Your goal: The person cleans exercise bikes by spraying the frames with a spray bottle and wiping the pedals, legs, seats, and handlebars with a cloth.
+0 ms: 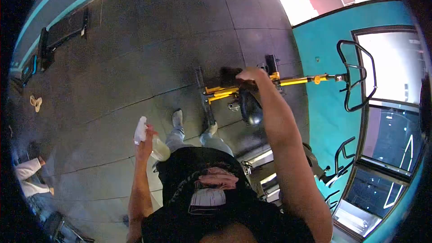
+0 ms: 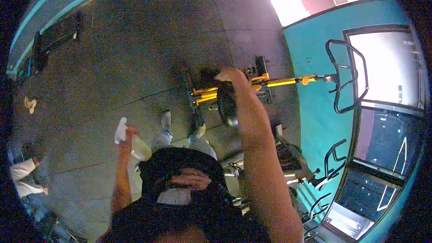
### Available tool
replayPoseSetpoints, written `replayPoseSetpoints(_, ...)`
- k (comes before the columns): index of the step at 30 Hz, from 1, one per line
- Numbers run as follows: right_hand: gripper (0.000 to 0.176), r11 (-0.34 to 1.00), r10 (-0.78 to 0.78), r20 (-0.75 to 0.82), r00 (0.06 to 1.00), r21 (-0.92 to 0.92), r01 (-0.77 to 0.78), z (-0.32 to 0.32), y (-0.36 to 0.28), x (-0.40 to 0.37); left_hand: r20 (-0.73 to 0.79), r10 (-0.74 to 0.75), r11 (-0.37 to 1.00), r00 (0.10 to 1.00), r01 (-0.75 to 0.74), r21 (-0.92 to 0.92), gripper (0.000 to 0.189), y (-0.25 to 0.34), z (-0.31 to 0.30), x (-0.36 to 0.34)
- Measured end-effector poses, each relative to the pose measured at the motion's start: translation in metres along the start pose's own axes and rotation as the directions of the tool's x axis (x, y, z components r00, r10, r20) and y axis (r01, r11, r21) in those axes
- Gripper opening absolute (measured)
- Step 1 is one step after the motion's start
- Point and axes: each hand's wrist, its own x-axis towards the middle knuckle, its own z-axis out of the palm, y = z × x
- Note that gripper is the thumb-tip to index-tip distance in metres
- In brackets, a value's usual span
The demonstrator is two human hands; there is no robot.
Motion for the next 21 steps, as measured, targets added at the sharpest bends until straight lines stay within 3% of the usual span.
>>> replayPoseSetpoints(3,0.046,0.98,0.106,-0.158,0.982,-0.15,-0.13,0.001,-0.065,-0.054,0.021,0.08,0.99,0.997,-0.081,0.119,0.029,0.023,-0.007,0.008)
replayPoseSetpoints(5,0.04,0.947,0.081,-0.185,0.979,-0.292,-0.134,0.034,-0.089,-0.085,0.048,0.159,0.973,0.986,-0.165,0.164,0.031,0.046,-0.003,0.019)
replayPoseSetpoints(6,0.041,0.968,-0.013,-0.535,0.845,-0.219,-0.123,0.087,-0.078,-0.084,0.064,0.221,0.952,0.973,-0.229,0.202,0.032,0.055,0.003,0.022)
replayPoseSetpoints(7,0.043,0.982,-0.08,-0.811,0.579,-0.164,-0.094,0.145,-0.067,-0.089,0.101,0.233,0.948,0.967,-0.249,0.197,0.032,0.064,0.005,0.022)
replayPoseSetpoints(9,0.051,0.994,0.07,-0.649,0.758,0.113,0.004,0.199,-0.082,-0.151,0.136,0.11,0.958,0.985,-0.142,0.25,0.038,0.082,0.004,0.025)
replayPoseSetpoints(11,0.065,0.894,0.227,-0.522,0.822,0.447,0.037,0.243,-0.091,-0.197,0.166,0.146,0.948,0.975,-0.186,0.259,0.042,0.105,0.008,0.015)
replayPoseSetpoints(12,0.065,0.874,0.254,-0.536,0.805,0.484,0.046,0.232,-0.09,-0.203,0.174,0.176,0.93,0.969,-0.222,0.294,0.042,0.121,0.014,0.008)
replayPoseSetpoints(13,0.074,0.872,0.271,-0.801,0.534,0.439,0.217,0.219,-0.083,-0.201,0.185,0.202,0.908,0.962,-0.255,0.332,0.041,0.132,0.016,0.003)
replayPoseSetpoints(14,0.084,0.873,0.301,-0.936,0.182,0.348,0.343,0.201,-0.076,-0.203,0.227,0.214,0.884,0.95,-0.287,0.368,0.041,0.137,0.016,0.001)
replayPoseSetpoints(15,0.089,0.628,0.46,-0.863,0.208,0.482,0.611,0.176,-0.07,-0.198,0.29,0.213,0.851,0.933,-0.323,0.415,0.041,0.136,0.017,0.002)
replayPoseSetpoints(16,0.087,0.603,0.569,-0.806,0.161,0.542,0.585,0.163,-0.054,-0.181,0.347,0.2,0.811,0.916,-0.354,0.466,0.04,0.143,0.019,0.001)
replayPoseSetpoints(18,0.086,0.491,0.776,-0.596,0.205,0.776,0.397,0.138,-0.018,-0.132,0.443,0.13,0.77,0.887,-0.372,0.519,0.04,0.184,0.05,-0.02)
replayPoseSetpoints(19,0.088,0.524,0.811,-0.581,0.067,0.773,0.358,0.132,-0.011,-0.115,0.495,0.076,0.758,0.866,-0.372,0.535,0.039,0.198,0.069,-0.036)
replayPoseSetpoints(21,0.088,0.486,0.84,-0.534,0.099,0.82,0.302,0.119,-0.03,-0.141,0.506,0.007,0.708,0.863,-0.361,0.607,0.037,0.195,0.079,-0.041)
